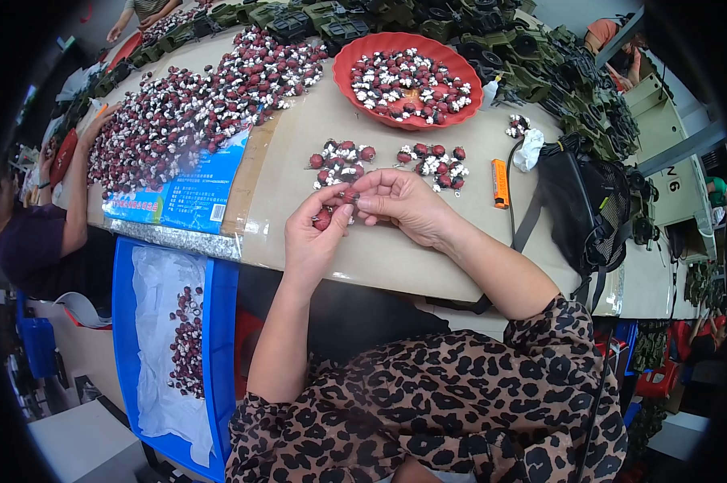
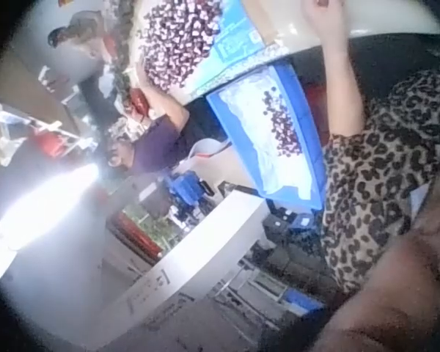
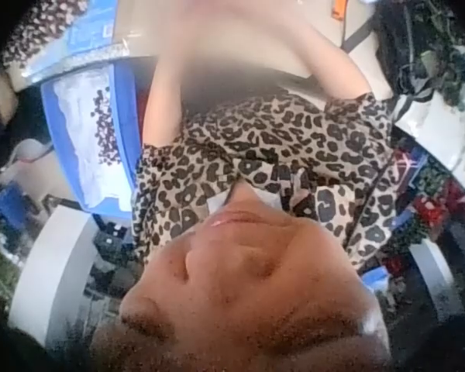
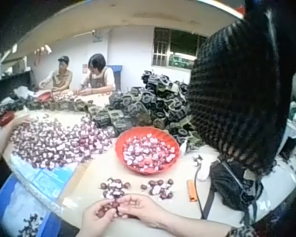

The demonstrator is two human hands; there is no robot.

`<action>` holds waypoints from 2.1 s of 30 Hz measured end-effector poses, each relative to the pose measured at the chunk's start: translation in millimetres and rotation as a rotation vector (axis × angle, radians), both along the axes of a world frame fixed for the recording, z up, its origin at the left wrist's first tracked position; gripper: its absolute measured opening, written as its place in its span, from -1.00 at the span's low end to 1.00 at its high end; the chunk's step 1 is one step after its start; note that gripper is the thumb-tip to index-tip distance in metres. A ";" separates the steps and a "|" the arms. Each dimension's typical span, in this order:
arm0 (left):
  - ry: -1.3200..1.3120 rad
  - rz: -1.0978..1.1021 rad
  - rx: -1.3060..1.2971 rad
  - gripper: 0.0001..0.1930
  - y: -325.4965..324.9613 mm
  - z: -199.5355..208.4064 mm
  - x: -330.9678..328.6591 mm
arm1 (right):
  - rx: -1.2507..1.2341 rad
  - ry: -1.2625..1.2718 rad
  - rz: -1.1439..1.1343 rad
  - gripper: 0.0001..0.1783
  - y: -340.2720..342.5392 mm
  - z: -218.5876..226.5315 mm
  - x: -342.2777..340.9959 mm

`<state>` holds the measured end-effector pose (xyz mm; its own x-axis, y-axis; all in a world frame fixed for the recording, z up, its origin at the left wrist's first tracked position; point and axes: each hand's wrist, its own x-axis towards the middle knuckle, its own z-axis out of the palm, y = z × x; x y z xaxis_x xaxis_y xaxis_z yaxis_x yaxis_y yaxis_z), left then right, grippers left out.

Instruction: The person assembles small plastic ladybug toys by hand, joining red and white plastic components together.

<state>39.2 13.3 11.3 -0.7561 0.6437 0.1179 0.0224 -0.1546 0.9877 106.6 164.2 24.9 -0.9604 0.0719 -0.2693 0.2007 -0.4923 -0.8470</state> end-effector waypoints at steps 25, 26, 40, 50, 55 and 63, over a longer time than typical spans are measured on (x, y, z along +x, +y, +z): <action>-0.795 0.046 0.921 -0.72 -89.9 -25.0 -55.0 | 1.233 0.091 -0.161 -0.58 13.9 -5.3 0.2; -0.724 0.175 0.910 -0.72 -112.9 -23.4 -61.0 | 1.279 0.113 -0.155 -0.58 13.8 -3.9 0.0; -1.179 1.540 0.476 -0.47 -376.3 -76.7 -81.4 | 1.316 0.095 -0.122 -0.66 6.7 -5.5 -4.7; -0.426 0.957 0.308 -0.62 -189.2 -2.2 -85.0 | 0.292 0.053 -0.166 -0.45 0.2 0.5 -4.8; 0.088 0.370 0.109 -0.75 -33.9 11.4 -29.6 | -0.163 -0.074 -0.045 -0.62 9.6 -1.4 -3.1; 0.310 0.105 0.098 -0.74 18.9 -13.2 -3.1 | -0.228 0.022 0.003 -0.65 12.1 -5.1 -1.4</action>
